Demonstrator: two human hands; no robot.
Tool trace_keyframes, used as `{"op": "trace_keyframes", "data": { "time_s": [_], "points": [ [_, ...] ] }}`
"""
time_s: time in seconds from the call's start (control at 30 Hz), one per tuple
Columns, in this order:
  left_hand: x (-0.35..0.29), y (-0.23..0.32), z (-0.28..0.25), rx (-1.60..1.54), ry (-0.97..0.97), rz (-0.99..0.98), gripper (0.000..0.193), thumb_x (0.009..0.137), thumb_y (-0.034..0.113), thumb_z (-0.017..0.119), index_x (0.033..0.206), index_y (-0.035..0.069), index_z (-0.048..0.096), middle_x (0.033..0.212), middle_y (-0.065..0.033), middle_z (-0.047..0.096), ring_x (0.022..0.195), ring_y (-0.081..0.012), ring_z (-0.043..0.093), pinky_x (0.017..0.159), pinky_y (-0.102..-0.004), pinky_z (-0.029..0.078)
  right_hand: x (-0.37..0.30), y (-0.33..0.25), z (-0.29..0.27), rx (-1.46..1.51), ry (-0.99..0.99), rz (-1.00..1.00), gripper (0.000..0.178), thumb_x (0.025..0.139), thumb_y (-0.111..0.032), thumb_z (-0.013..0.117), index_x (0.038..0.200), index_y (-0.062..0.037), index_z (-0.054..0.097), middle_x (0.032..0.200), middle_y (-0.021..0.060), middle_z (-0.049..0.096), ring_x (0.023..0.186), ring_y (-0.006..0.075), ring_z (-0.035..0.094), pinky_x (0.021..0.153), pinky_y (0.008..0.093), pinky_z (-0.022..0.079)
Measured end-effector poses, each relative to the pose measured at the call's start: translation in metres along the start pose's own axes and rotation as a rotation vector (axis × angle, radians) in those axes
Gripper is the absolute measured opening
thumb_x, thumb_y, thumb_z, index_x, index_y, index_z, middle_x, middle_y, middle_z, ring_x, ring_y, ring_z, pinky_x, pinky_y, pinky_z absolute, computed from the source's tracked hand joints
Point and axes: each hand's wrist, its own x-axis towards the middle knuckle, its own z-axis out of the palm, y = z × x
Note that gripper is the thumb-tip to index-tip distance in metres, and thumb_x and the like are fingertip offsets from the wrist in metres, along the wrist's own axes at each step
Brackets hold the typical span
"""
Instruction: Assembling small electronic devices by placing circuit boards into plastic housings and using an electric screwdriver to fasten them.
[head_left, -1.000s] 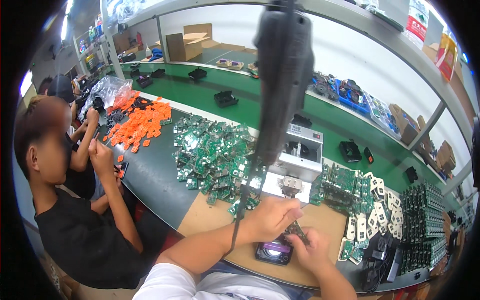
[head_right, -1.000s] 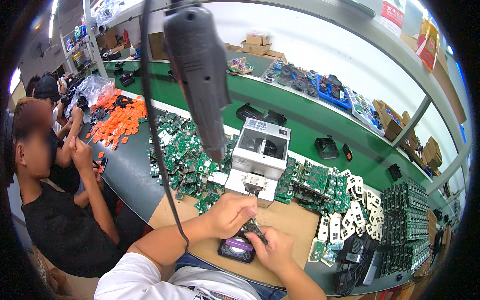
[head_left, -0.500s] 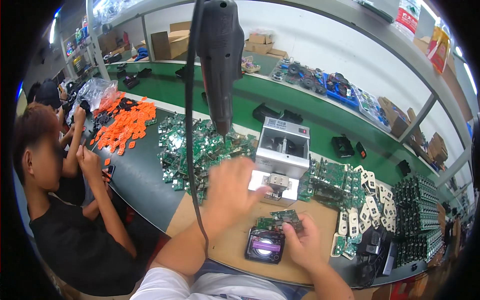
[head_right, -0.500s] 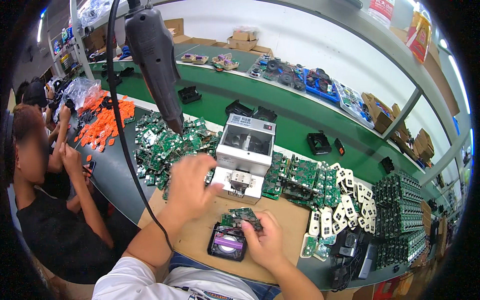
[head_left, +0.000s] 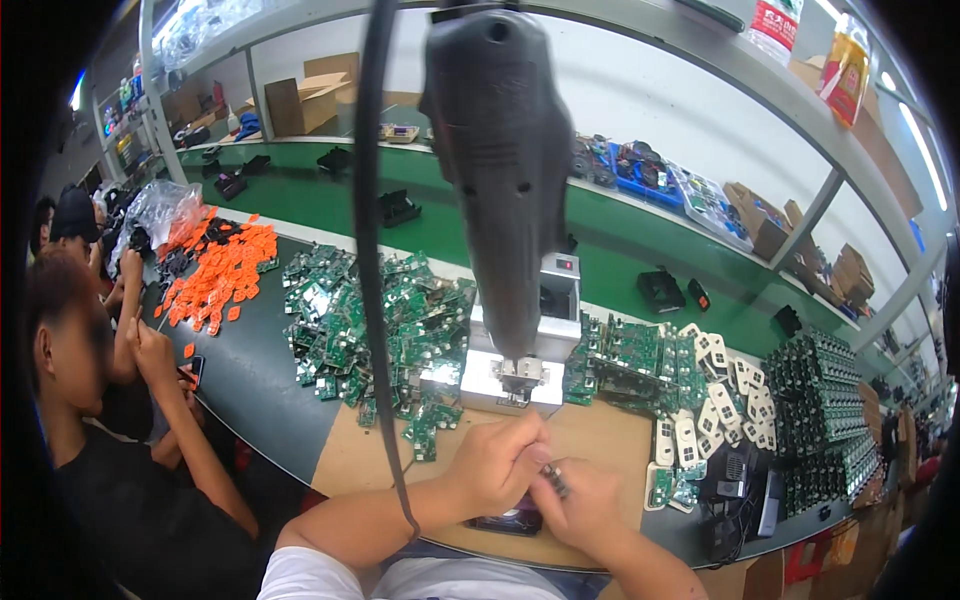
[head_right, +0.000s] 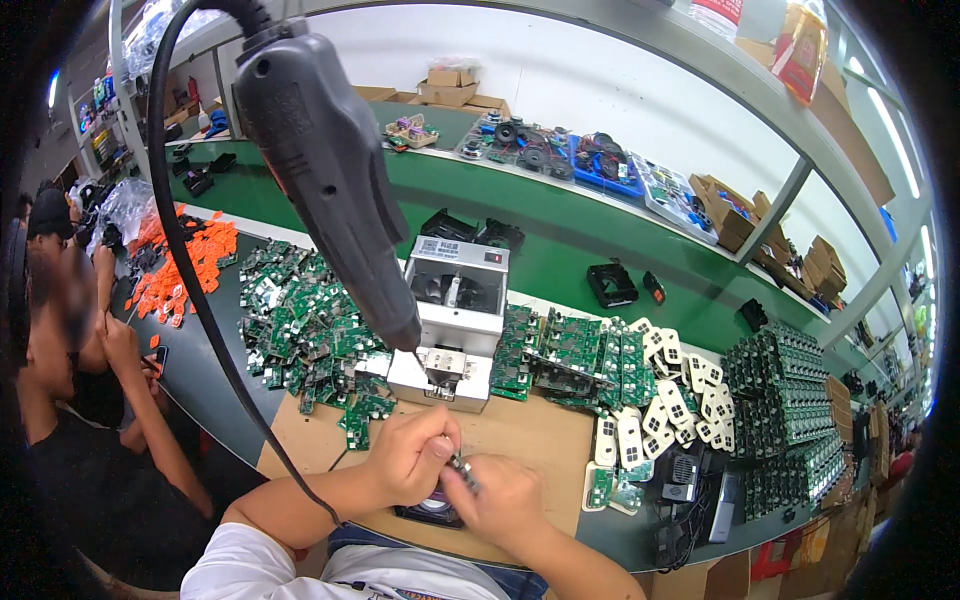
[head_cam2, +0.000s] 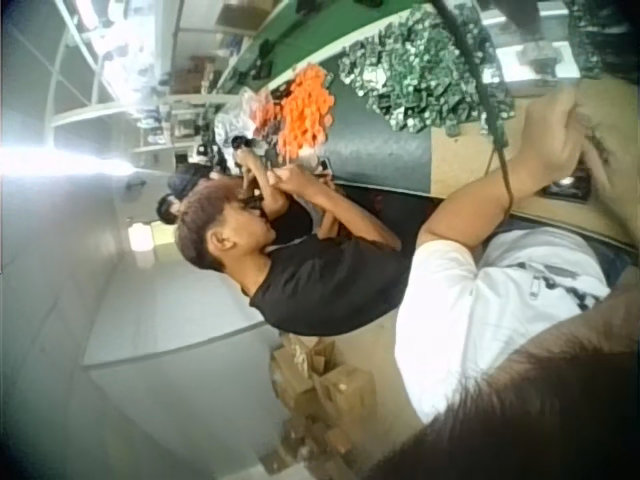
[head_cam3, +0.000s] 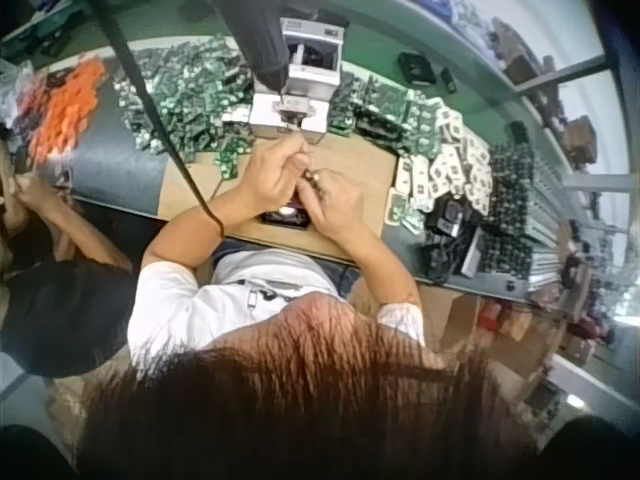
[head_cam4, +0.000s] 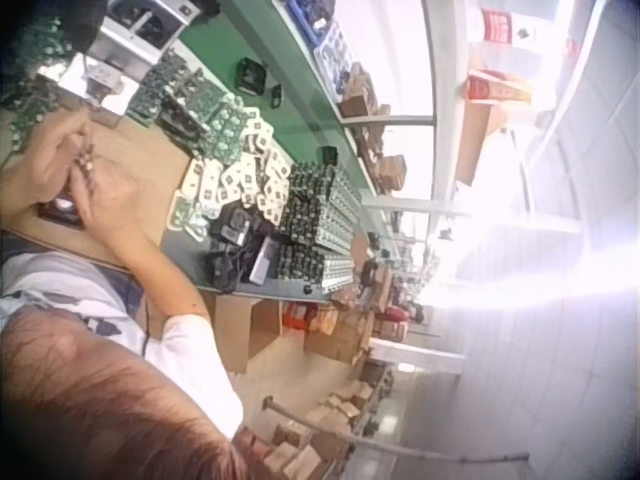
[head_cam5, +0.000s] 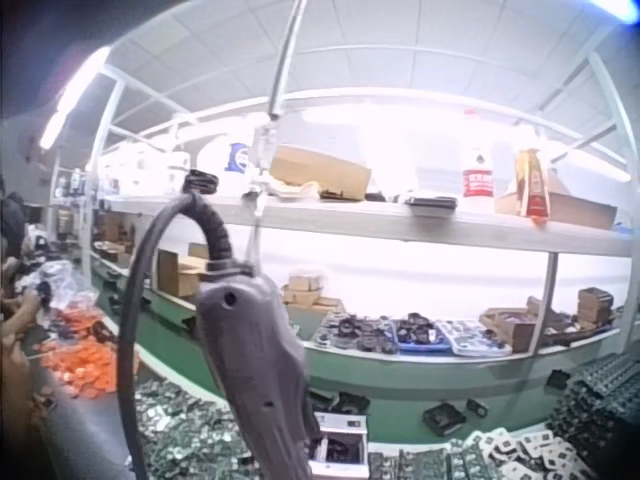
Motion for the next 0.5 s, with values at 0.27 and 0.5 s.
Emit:
{"op": "trace_keyframes", "data": {
  "time_s": [0.27,0.5],
  "points": [
    [0.015,-0.007,-0.036,-0.405,-0.630,-0.012,0.030,0.099,0.023,0.049,0.078,0.004,0.059,0.069,-0.0124,0.057,0.065,-0.0328,0.060,0.059,-0.0372,0.045,0.013,0.001,-0.021,0.136,-0.211,-0.423,0.021,0.079,-0.021,0.077,0.083,-0.0031,0.066,0.071,0.0082,0.063,0.058,0.0237,0.062,0.054,0.0332,0.051],
    [0.019,0.005,-0.041,0.305,-0.345,0.169,0.040,0.075,0.042,0.078,0.095,0.010,0.064,0.088,-0.0065,0.062,0.072,-0.0267,0.065,0.060,-0.0353,0.051,-0.003,0.020,0.004,1.188,-0.361,0.403,0.078,0.099,-0.061,0.017,0.135,0.0036,0.042,0.104,0.0163,0.066,0.091,0.0199,0.063,0.077,0.0311,0.053]
  ]
}}
